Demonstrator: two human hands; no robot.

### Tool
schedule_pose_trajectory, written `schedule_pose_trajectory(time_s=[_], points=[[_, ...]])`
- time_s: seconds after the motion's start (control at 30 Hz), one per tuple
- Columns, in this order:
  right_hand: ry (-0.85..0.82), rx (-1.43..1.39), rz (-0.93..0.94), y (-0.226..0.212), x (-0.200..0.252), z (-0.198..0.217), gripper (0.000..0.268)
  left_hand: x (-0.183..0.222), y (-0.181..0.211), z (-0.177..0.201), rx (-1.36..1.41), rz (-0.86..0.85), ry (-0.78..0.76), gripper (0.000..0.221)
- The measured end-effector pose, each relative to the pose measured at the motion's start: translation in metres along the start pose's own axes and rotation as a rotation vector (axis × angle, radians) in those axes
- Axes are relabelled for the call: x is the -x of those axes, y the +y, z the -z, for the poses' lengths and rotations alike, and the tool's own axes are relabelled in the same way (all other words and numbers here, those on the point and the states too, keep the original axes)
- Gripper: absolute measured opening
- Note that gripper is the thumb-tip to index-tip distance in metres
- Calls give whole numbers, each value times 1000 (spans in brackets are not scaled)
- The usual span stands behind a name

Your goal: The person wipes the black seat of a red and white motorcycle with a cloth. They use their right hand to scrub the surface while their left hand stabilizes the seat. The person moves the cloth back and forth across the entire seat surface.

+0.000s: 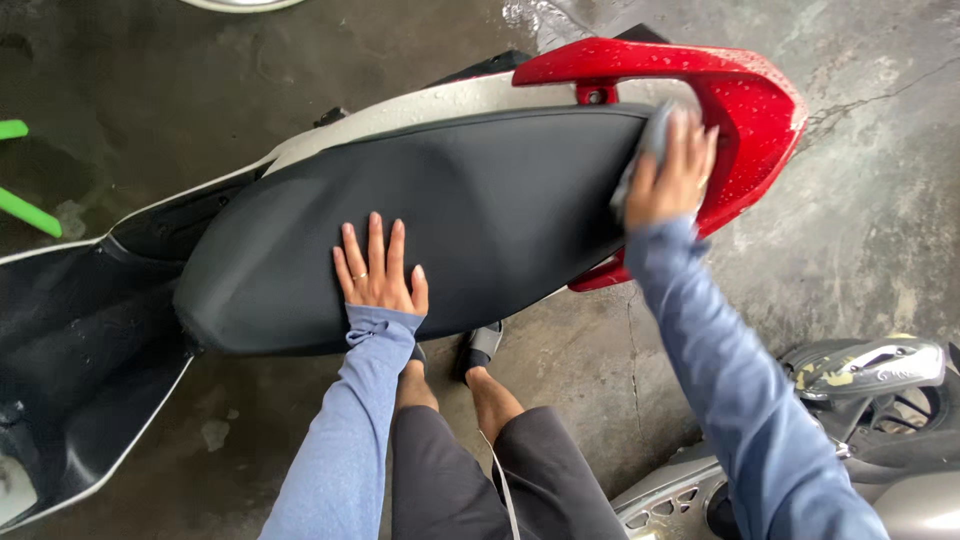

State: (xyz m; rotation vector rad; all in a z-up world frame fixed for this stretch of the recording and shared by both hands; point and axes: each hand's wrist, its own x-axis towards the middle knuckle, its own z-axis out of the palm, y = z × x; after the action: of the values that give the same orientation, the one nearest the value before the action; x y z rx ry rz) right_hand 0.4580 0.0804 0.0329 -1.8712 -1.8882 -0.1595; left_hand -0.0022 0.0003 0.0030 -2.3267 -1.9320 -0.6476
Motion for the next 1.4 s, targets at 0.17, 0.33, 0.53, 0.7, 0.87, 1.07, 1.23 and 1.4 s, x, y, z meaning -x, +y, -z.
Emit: schedule_pose_trajectory(time_s=[0.17,0.33,0.53,0.7,0.87,1.07,1.23,1.4], points=[[-45,125,84,-74,-4,13,65,-3,0,4,1,6,-18,74],[-85,16,-40,-74,-67,-1,57,-7,8,22,60,63,-148,76],[-97,21,304,-143,-35,-21,81,2,1,2,-1,22,-42,75],[-133,56,280,-173,-53,-27,76,2,3,6,16,27,-73,79],[-191,-22,432,-196,-64,-44,79,3,3,0,33,49,-79,75],[-86,-34,473,-248,-60,-37,60,1,2,0,49,49,-102,78],[-24,-9,392,-244,-90,-80,66,1,4,4,53,59,-114,76],[-44,-90,539,-270,-62,-36,47,-1,2,4,34,45,-113,80]])
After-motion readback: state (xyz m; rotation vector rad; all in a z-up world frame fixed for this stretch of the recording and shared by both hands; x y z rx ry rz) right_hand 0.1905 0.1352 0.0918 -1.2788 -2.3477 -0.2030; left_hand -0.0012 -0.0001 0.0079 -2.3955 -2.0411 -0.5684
